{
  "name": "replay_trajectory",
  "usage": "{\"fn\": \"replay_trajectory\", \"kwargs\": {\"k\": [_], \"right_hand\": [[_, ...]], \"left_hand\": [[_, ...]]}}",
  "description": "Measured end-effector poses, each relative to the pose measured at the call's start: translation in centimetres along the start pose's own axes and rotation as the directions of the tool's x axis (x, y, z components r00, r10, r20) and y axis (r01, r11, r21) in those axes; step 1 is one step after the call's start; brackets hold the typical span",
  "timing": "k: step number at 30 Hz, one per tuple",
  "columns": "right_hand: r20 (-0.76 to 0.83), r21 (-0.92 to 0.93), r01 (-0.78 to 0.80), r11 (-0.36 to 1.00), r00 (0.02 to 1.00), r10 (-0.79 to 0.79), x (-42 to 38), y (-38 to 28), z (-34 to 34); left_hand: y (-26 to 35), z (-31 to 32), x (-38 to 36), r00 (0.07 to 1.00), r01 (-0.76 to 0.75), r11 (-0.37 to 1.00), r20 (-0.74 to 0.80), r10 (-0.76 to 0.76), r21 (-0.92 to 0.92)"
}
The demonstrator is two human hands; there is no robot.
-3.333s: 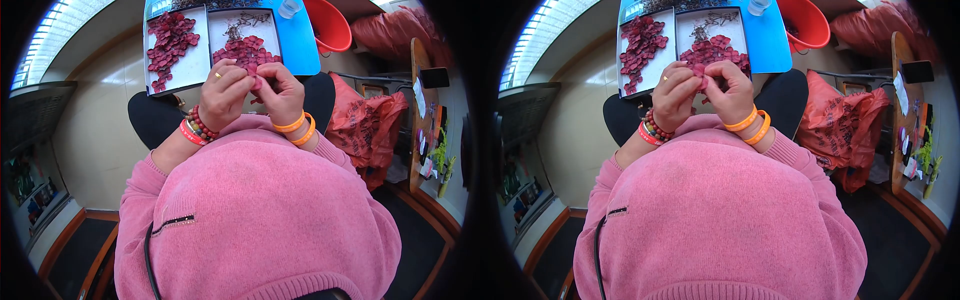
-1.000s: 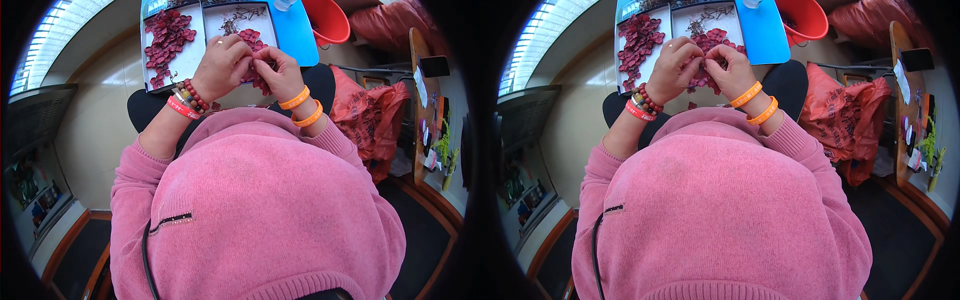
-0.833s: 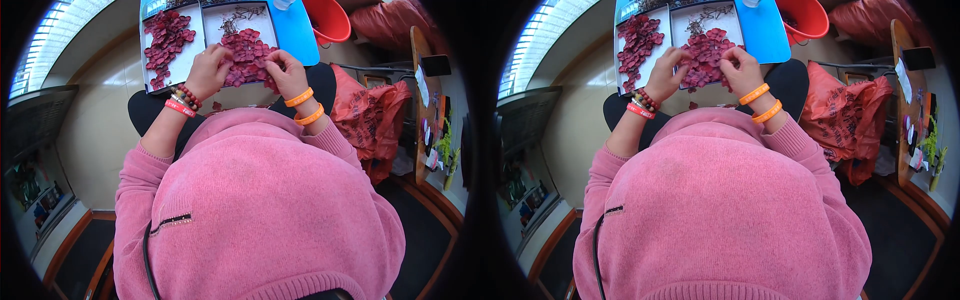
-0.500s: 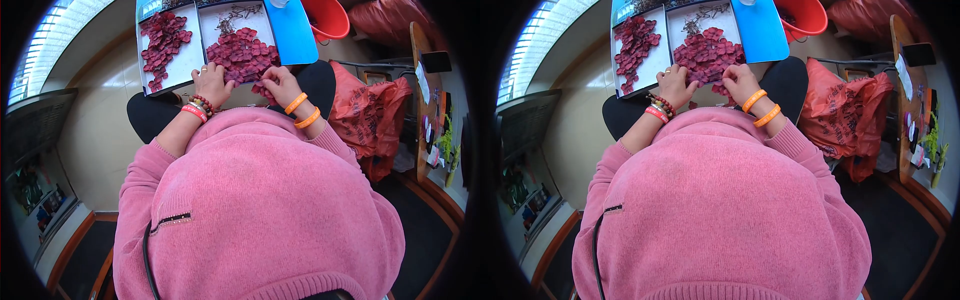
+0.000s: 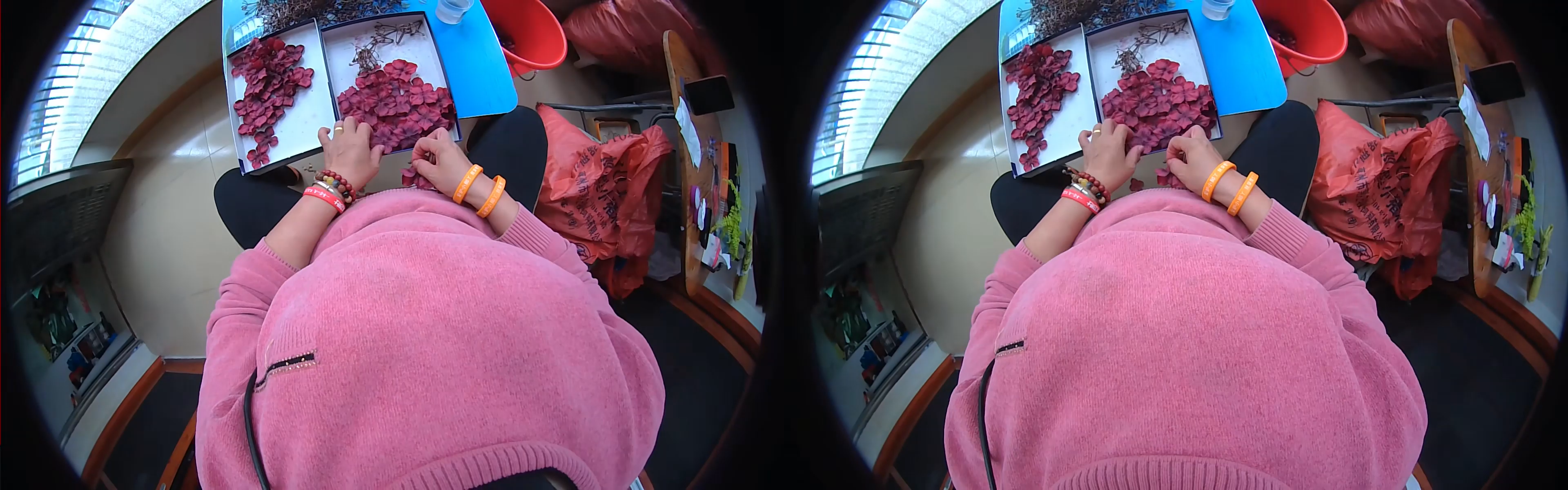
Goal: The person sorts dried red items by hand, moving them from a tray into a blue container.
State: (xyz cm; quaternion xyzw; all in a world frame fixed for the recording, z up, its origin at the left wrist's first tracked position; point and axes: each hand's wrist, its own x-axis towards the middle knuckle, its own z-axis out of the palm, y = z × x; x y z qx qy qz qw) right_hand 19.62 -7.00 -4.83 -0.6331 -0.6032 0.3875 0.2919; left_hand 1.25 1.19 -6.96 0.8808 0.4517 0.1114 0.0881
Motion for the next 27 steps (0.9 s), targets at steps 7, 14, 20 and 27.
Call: {"fn": "replay_trajectory", "kwargs": {"k": [7, 14, 20, 27], "right_hand": [[-0.013, 0.033, -0.014, 0.999, 1.000, 0.014, -0.2, -0.2, -0.2], [0.024, 0.014, -0.066, 0.998, 0.998, 0.065, -0.3, 0.1, 0.2], [0.004, 0.052, -0.134, 0.990, 0.991, 0.134, -0.5, 0.3, 0.2], [0.019, 0.070, -0.154, 0.986, 0.988, 0.153, -0.7, 0.1, 0.1]], "left_hand": [[-0.8, 0.3, 0.9, 0.999, 0.045, 0.992, -0.017, -0.047, -0.116], [-0.1, 0.3, 0.8, 0.999, 0.007, 0.997, 0.051, -0.003, -0.082], [-1.3, 1.0, 1.7, 0.998, 0.054, 0.994, 0.019, -0.052, -0.098], [-0.2, 1.0, 2.1, 0.998, -0.058, 0.996, 0.032, 0.060, -0.061]]}}
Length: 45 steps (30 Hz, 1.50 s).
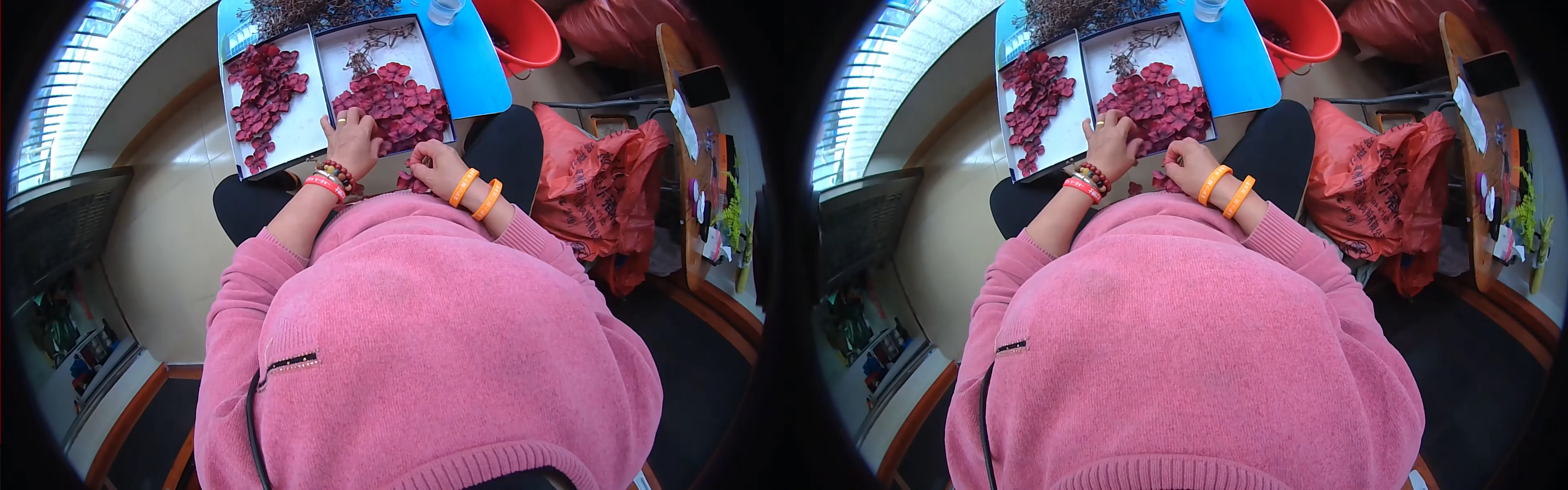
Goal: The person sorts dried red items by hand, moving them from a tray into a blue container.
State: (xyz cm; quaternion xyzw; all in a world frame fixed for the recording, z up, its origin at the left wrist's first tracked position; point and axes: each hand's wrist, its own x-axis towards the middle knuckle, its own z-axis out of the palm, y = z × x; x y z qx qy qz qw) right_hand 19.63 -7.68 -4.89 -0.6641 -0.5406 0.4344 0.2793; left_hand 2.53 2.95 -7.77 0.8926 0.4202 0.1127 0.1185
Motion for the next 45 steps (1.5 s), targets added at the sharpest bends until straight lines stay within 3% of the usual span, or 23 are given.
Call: {"fn": "replay_trajectory", "kwargs": {"k": [4, 7, 8, 10, 11, 13, 14, 17, 20, 23, 26, 29, 32, 35, 38, 41, 44, 45], "right_hand": [[-0.020, 0.013, -0.011, 1.000, 1.000, 0.011, -0.2, 0.0, -0.4], [-0.041, -0.040, 0.128, 0.991, 0.991, -0.129, 0.1, -0.2, -0.3], [-0.045, -0.037, 0.176, 0.984, 0.983, -0.178, 0.3, -0.3, -0.3], [-0.053, -0.032, 0.271, 0.962, 0.961, -0.272, 0.9, -0.8, -0.1], [-0.054, 0.009, 0.261, 0.965, 0.964, -0.260, 1.1, -1.2, -0.1], [-0.051, 0.088, 0.238, 0.967, 0.971, -0.234, 1.5, -3.4, -0.8], [-0.042, 0.114, 0.243, 0.963, 0.970, -0.240, 1.8, -4.0, -0.9], [-0.035, 0.179, 0.263, 0.948, 0.965, -0.261, 2.5, -5.1, -1.0], [-0.012, 0.286, 0.136, 0.948, 0.990, -0.139, 2.1, -6.3, -0.9], [-0.139, 0.243, 0.280, 0.929, 0.958, -0.253, 2.0, -5.7, -0.1], [-0.132, 0.255, 0.209, 0.944, 0.975, -0.180, 1.7, -6.1, -0.4], [-0.164, 0.186, 0.284, 0.941, 0.953, -0.255, 1.7, -5.9, -0.4], [-0.175, 0.167, 0.202, 0.965, 0.969, -0.173, 1.3, -6.8, -0.8], [-0.203, 0.139, 0.247, 0.959, 0.955, -0.216, 1.3, -6.4, -0.6], [-0.146, -0.013, 0.312, 0.950, 0.939, -0.311, 1.2, -6.1, -0.5], [-0.068, -0.003, 0.317, 0.949, 0.946, -0.316, 1.2, -6.3, -0.4], [-0.111, 0.078, 0.291, 0.954, 0.953, -0.282, 1.6, -5.7, -0.4], [-0.130, 0.195, 0.195, 0.961, 0.977, -0.172, 1.5, -6.3, -0.6]], "left_hand": [[-0.5, 0.2, 0.6, 0.984, 0.015, 0.987, -0.172, -0.042, -0.158], [-0.9, -0.9, 1.2, 0.960, 0.046, 0.956, -0.252, -0.123, -0.290], [-1.1, -0.9, 1.3, 0.959, 0.077, 0.908, -0.217, -0.180, -0.411], [-1.7, -1.0, 1.4, 0.952, 0.142, 0.766, -0.125, -0.278, -0.627], [-1.8, -0.9, 1.3, 0.932, 0.262, 0.572, 0.049, -0.360, -0.777], [-1.0, -2.4, 1.2, 0.902, 0.328, 0.270, 0.215, -0.375, -0.905], [-0.6, -3.2, 1.0, 0.883, 0.354, 0.104, 0.296, -0.363, -0.929], [-0.5, -4.0, 0.3, 0.875, 0.410, 0.008, 0.391, -0.287, -0.912], [0.2, -4.8, -0.1, 0.879, 0.398, -0.028, 0.390, -0.273, -0.917], [1.3, -5.2, -0.3, 0.887, 0.338, -0.056, 0.338, -0.314, -0.939], [1.4, -5.7, -0.6, 0.879, 0.394, -0.108, 0.409, -0.246, -0.913], [1.9, -6.4, -1.0, 0.917, 0.355, -0.011, 0.351, -0.191, -0.935], [1.9, -5.9, -1.2, 0.958, 0.277, 0.086, 0.269, -0.099, -0.957], [1.5, -6.0, -1.2, 0.946, 0.309, 0.137, 0.289, -0.149, -0.941], [1.8, -5.3, -0.6, 0.955, 0.164, 0.149, 0.119, -0.271, -0.975], [2.7, -5.8, -0.5, 0.968, 0.122, 0.390, 0.022, -0.251, -0.913], [3.6, -5.8, -0.7, 0.970, 0.088, 0.566, -0.059, -0.237, -0.820], [3.7, -5.8, -0.8, 0.972, 0.085, 0.576, -0.059, -0.227, -0.813]]}}
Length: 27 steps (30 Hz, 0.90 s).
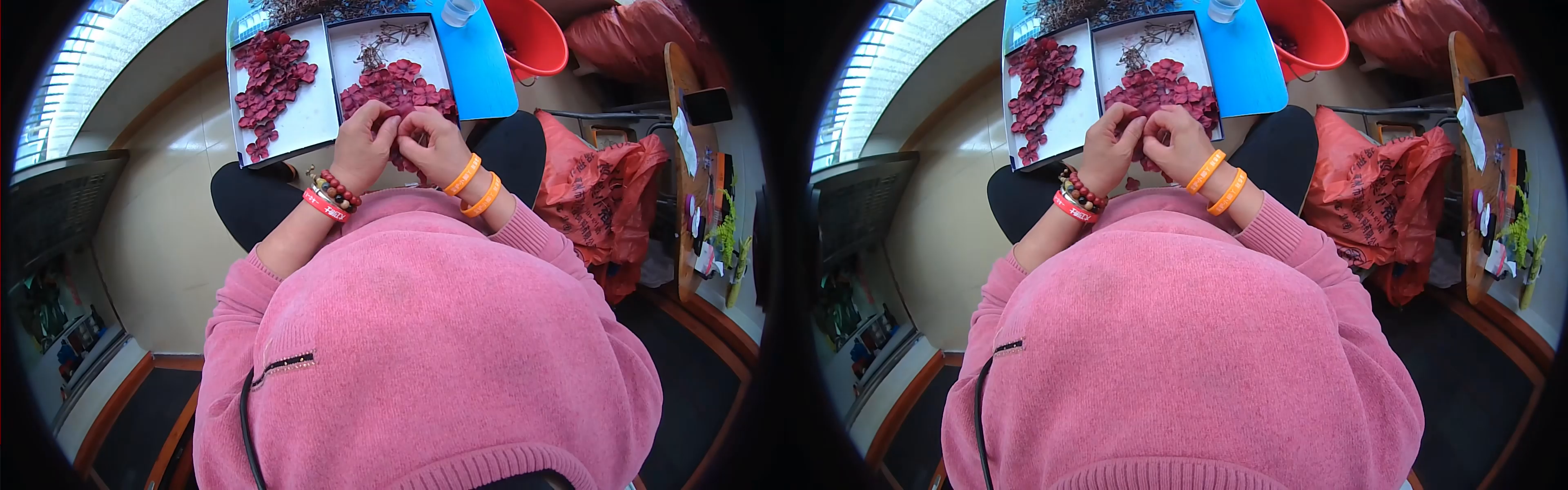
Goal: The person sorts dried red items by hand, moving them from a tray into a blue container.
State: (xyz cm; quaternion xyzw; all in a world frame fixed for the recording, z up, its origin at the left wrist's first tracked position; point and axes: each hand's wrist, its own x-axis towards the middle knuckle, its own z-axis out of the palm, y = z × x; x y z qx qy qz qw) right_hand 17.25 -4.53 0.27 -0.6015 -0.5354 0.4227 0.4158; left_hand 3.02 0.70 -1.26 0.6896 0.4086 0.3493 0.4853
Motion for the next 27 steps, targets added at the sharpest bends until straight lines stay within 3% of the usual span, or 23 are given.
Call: {"fn": "replay_trajectory", "kwargs": {"k": [4, 7, 10, 16, 22, 27], "right_hand": [[-0.030, 0.062, 0.036, 0.997, 0.999, -0.034, 0.1, 0.4, -0.6], [0.031, 0.182, -0.130, 0.975, 0.992, 0.126, -0.4, -1.1, -1.0], [-0.067, 0.190, 0.004, 0.982, 0.998, 0.009, -0.4, -0.7, -0.6], [-0.148, 0.086, 0.120, 0.989, 0.983, -0.107, -0.3, -0.7, -0.4], [-0.181, -0.027, 0.108, 0.994, 0.977, -0.112, -0.6, -1.4, -0.3], [-0.222, -0.086, 0.222, 0.971, 0.946, -0.236, -0.6, -0.8, -0.1]], "left_hand": [[-0.2, 0.1, -0.4, 0.994, 0.113, 0.988, 0.023, -0.111, -0.105], [0.2, -0.1, -0.3, 0.986, 0.165, 0.964, 0.066, -0.155, -0.207], [0.6, -0.2, -0.4, 0.981, 0.187, 0.942, 0.101, -0.165, -0.279], [1.3, -0.4, -0.7, 0.984, 0.172, 0.930, 0.107, -0.144, -0.325], [1.4, -0.4, -0.7, 0.988, 0.145, 0.935, 0.102, -0.118, -0.324], [1.9, -0.4, -1.0, 0.989, 0.141, 0.929, 0.095, -0.115, -0.343]]}}
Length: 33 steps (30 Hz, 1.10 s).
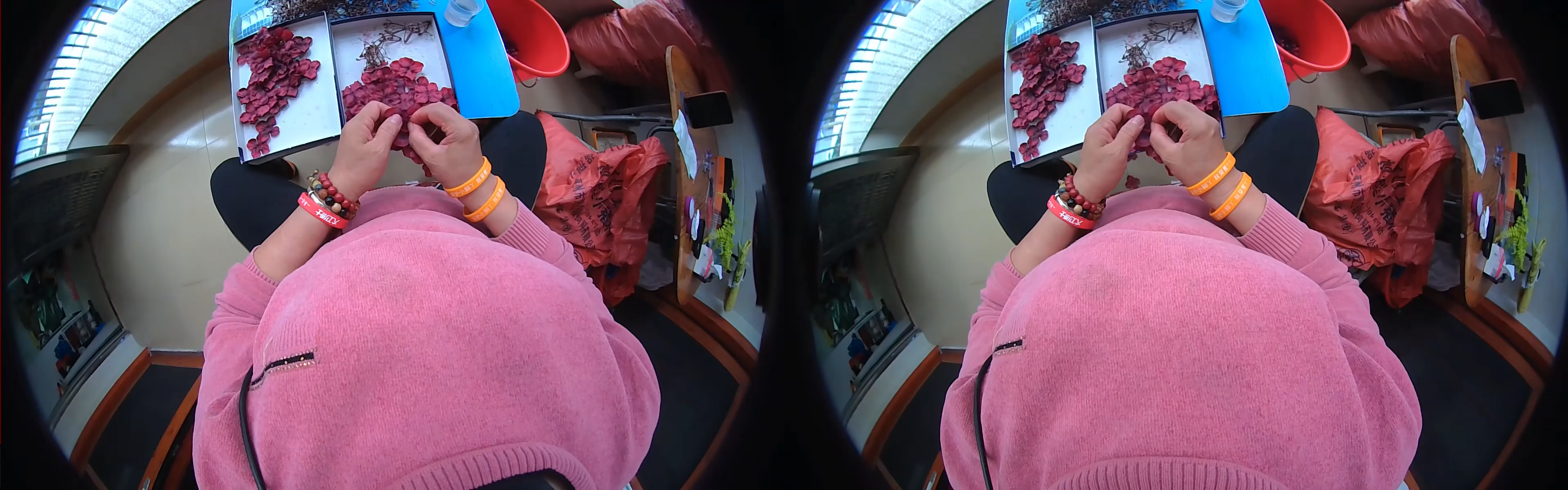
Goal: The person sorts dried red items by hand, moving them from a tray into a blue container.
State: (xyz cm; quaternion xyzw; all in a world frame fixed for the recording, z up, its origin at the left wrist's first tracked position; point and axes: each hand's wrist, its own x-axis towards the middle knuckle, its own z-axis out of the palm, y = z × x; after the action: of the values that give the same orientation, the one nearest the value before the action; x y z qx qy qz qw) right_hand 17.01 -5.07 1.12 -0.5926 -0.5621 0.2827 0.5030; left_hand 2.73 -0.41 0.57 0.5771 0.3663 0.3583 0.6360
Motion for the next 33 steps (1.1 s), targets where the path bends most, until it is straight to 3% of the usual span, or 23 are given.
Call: {"fn": "replay_trajectory", "kwargs": {"k": [3, 9, 12, 19, 22, 25, 28, 33], "right_hand": [[-0.019, -0.054, 0.098, 0.994, 0.995, -0.100, 0.0, -0.4, -0.1], [-0.042, -0.179, 0.220, 0.959, 0.972, -0.231, 0.0, -1.0, -0.2], [-0.067, -0.188, 0.256, 0.948, 0.960, -0.273, -0.1, -1.2, -0.2], [-0.067, -0.101, 0.315, 0.944, 0.944, -0.322, -0.5, -2.0, -0.4], [-0.109, -0.027, 0.209, 0.978, 0.971, -0.210, -0.9, -1.8, -0.2], [-0.111, -0.011, 0.201, 0.980, 0.973, -0.201, -0.9, -2.6, -0.5], [-0.093, 0.274, 0.042, 0.961, 0.996, -0.017, -1.1, -2.7, -0.6], [-0.138, 0.127, 0.104, 0.986, 0.987, -0.086, -1.2, -3.0, -0.8]], "left_hand": [[-0.1, 0.0, -0.2, 1.000, 0.009, 1.000, -0.002, -0.009, 0.000], [-0.1, 0.0, -0.2, 0.970, -0.224, 0.906, -0.005, 0.242, 0.361], [0.7, 0.0, 0.0, 0.806, -0.500, 0.566, 0.113, 0.581, 0.656], [0.7, 0.3, -0.3, 0.732, -0.588, 0.554, 0.095, 0.675, 0.589], [0.6, 0.2, -0.4, 0.706, -0.625, 0.541, 0.112, 0.699, 0.563], [1.1, 0.0, -0.2, 0.655, -0.674, 0.476, 0.160, 0.738, 0.565], [1.7, -0.1, -0.2, 0.604, -0.713, 0.416, 0.193, 0.773, 0.564], [2.1, 0.0, -0.3, 0.557, -0.738, 0.354, 0.222, 0.801, 0.575]]}}
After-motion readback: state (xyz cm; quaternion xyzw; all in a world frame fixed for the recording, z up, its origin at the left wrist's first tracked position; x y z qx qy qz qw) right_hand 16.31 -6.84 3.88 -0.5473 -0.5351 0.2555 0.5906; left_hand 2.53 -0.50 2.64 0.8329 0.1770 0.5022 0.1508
